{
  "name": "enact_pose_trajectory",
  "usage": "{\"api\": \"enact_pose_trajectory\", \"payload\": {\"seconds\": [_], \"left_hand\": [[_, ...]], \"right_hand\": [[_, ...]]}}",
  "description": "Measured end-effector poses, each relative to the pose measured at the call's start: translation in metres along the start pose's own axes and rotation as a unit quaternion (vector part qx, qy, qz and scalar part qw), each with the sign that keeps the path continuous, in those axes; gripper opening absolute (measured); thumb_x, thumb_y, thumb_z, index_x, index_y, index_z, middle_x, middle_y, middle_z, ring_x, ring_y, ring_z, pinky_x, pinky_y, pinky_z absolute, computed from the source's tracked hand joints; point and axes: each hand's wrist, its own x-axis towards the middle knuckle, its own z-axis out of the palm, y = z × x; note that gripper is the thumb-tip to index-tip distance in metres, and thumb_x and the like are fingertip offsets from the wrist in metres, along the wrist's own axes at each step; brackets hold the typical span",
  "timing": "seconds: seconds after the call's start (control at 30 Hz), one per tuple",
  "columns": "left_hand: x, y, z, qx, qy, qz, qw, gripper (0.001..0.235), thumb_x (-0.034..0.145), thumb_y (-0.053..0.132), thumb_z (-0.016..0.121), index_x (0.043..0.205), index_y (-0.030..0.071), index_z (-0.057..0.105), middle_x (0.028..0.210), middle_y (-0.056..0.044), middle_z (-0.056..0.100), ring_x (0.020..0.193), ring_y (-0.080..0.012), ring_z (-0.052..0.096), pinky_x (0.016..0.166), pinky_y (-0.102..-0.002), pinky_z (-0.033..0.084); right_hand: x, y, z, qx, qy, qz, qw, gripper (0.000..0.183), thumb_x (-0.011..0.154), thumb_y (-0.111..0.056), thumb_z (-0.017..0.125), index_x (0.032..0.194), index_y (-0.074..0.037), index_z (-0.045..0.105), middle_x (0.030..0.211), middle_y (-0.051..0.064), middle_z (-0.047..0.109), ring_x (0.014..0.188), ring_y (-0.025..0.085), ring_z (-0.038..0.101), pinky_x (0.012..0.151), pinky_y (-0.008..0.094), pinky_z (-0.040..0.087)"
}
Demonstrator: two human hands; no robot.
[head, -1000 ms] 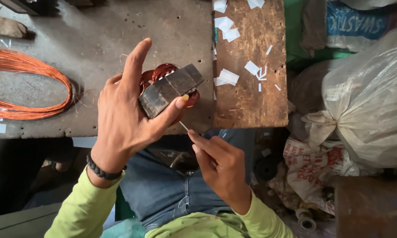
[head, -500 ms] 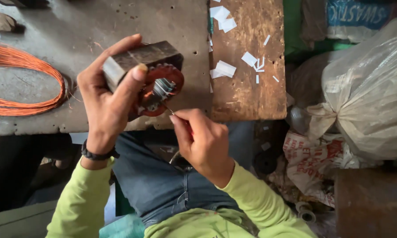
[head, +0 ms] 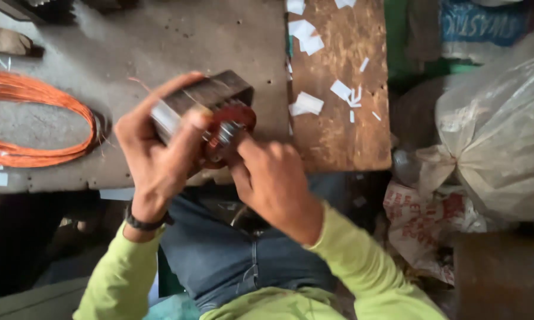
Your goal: Rewinding and repairing the copper wire coils of an electric motor stator.
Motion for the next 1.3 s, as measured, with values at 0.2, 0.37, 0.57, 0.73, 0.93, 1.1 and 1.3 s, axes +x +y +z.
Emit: {"api": "enact_pose_trajectory", "payload": {"seconds": [0.2,0.37,0.57,0.73,0.93,1.1,1.3], "left_hand": [[0.010,0.006,0.003,-0.077,0.082,-0.131,0.985,0.043,0.099,0.026,0.074,0.134,0.000,0.071,0.101,-0.005,0.073,0.084,-0.0069,0.064,0.076,-0.022,0.054],[0.017,0.015,0.008,-0.050,0.014,-0.080,0.995,0.042,0.100,0.026,0.078,0.130,-0.002,0.070,0.105,-0.005,0.076,0.092,-0.0061,0.070,0.083,-0.023,0.059],[0.032,0.042,0.015,-0.020,-0.026,-0.124,0.992,0.041,0.096,0.026,0.079,0.124,-0.003,0.072,0.086,-0.003,0.076,0.072,-0.0043,0.068,0.061,-0.022,0.057],[0.041,0.057,0.017,-0.059,-0.081,-0.188,0.977,0.046,0.091,0.026,0.076,0.123,-0.005,0.070,0.068,-0.002,0.073,0.049,-0.0032,0.062,0.038,-0.022,0.047],[0.044,0.060,0.020,-0.023,-0.097,-0.159,0.982,0.046,0.091,0.026,0.077,0.122,-0.006,0.070,0.066,-0.001,0.072,0.047,-0.0024,0.061,0.038,-0.022,0.047],[0.048,0.062,0.020,-0.005,-0.109,-0.183,0.977,0.048,0.088,0.029,0.078,0.121,-0.005,0.070,0.063,-0.001,0.071,0.044,-0.0040,0.059,0.037,-0.023,0.046],[0.048,0.053,0.019,0.033,-0.108,-0.121,0.986,0.046,0.092,0.031,0.078,0.119,-0.006,0.073,0.067,-0.004,0.072,0.049,-0.0045,0.064,0.044,-0.022,0.052]], "right_hand": [[-0.012,-0.011,0.007,0.096,0.107,0.030,0.989,0.005,0.100,-0.005,0.066,0.097,-0.005,0.062,0.086,0.015,0.068,0.077,0.037,0.069,0.063,0.043,0.053],[-0.049,-0.012,-0.020,0.096,0.105,0.069,0.987,0.006,0.098,-0.005,0.069,0.104,-0.004,0.067,0.089,0.014,0.072,0.076,0.030,0.075,0.063,0.035,0.056],[-0.056,-0.002,-0.042,0.052,0.145,0.076,0.985,0.014,0.095,-0.001,0.073,0.106,0.000,0.066,0.090,0.015,0.074,0.072,0.022,0.074,0.065,0.031,0.056],[-0.045,0.007,-0.041,0.032,0.130,0.051,0.990,0.012,0.095,-0.002,0.074,0.105,-0.001,0.068,0.094,0.014,0.074,0.081,0.025,0.077,0.070,0.031,0.060],[-0.044,0.000,-0.050,0.010,0.100,0.064,0.993,0.011,0.094,-0.004,0.075,0.101,-0.001,0.067,0.091,0.014,0.073,0.078,0.028,0.075,0.066,0.033,0.058],[-0.037,-0.009,-0.054,-0.025,0.089,0.070,0.993,0.010,0.093,-0.007,0.076,0.100,-0.004,0.069,0.089,0.013,0.073,0.074,0.030,0.073,0.062,0.036,0.056],[-0.015,0.001,-0.044,-0.028,0.054,0.012,0.998,0.010,0.097,-0.011,0.072,0.096,-0.005,0.064,0.083,0.014,0.069,0.070,0.036,0.069,0.059,0.044,0.052]]}}
